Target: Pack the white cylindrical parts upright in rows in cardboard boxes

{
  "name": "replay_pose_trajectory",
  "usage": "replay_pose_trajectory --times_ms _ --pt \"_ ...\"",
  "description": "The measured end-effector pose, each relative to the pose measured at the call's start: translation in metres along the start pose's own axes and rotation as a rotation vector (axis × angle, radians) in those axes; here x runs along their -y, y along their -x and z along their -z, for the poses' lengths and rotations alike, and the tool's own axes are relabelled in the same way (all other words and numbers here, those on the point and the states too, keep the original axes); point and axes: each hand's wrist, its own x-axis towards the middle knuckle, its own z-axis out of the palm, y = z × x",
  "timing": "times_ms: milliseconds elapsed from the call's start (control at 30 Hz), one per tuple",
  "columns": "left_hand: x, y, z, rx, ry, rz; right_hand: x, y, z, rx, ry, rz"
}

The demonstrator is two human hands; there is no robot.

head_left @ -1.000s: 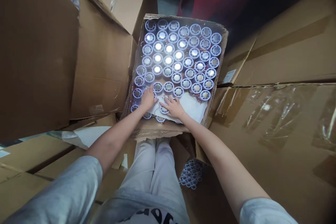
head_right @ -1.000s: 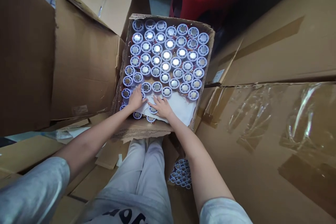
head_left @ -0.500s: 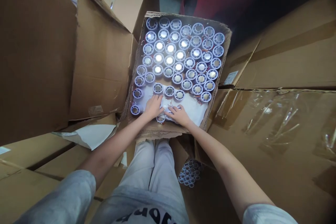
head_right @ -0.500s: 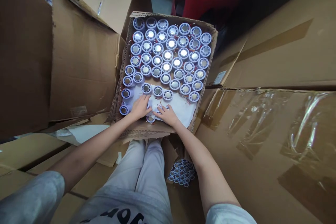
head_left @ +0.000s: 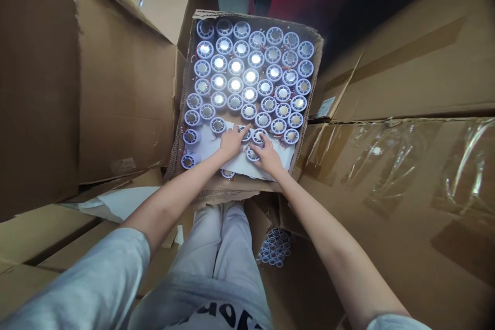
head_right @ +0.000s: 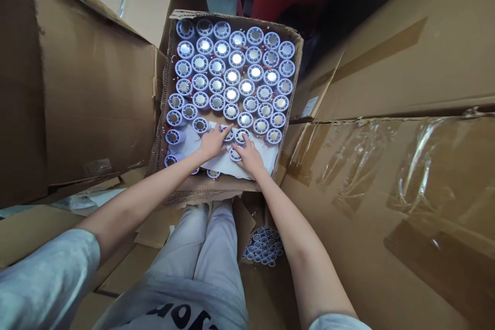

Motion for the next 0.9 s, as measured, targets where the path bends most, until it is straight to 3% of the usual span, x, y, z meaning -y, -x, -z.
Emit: replay_pose_trajectory --times_ms 100,300,533,667,767,833,900 --pt "-0.008 -0.008 -0.006 0.006 0.027 -0.004 0.003 -0.005 0.003 -0.023 -0.047 -0.103" --pt "-0.012 -0.01 -0.01 0.012 0.071 0.068 0.018 -0.015 0.019 0.081 -0.066 -0.231" --pt "0.012 0.012 -0.011 -0.035 0.377 0.241 0.022 -0.031 0.016 0.093 -0.247 -0.282" --pt "0.017 0.032 -0.011 -0.135 0.606 0.274 0.026 -0.016 0.022 -0.03 -0.387 -0.228" --pt "0.009 0.067 0.011 -0.297 0.737 0.214 0.046 0.018 0.045 -0.254 -0.423 -0.188" --pt "-0.003 0.108 0.044 -0.379 0.755 0.142 0.069 0.047 0.073 -0.403 -0.421 -0.151" --pt "-0.016 0.163 0.086 -0.39 0.704 0.091 0.098 0.078 0.111 -0.513 -0.424 -0.096"
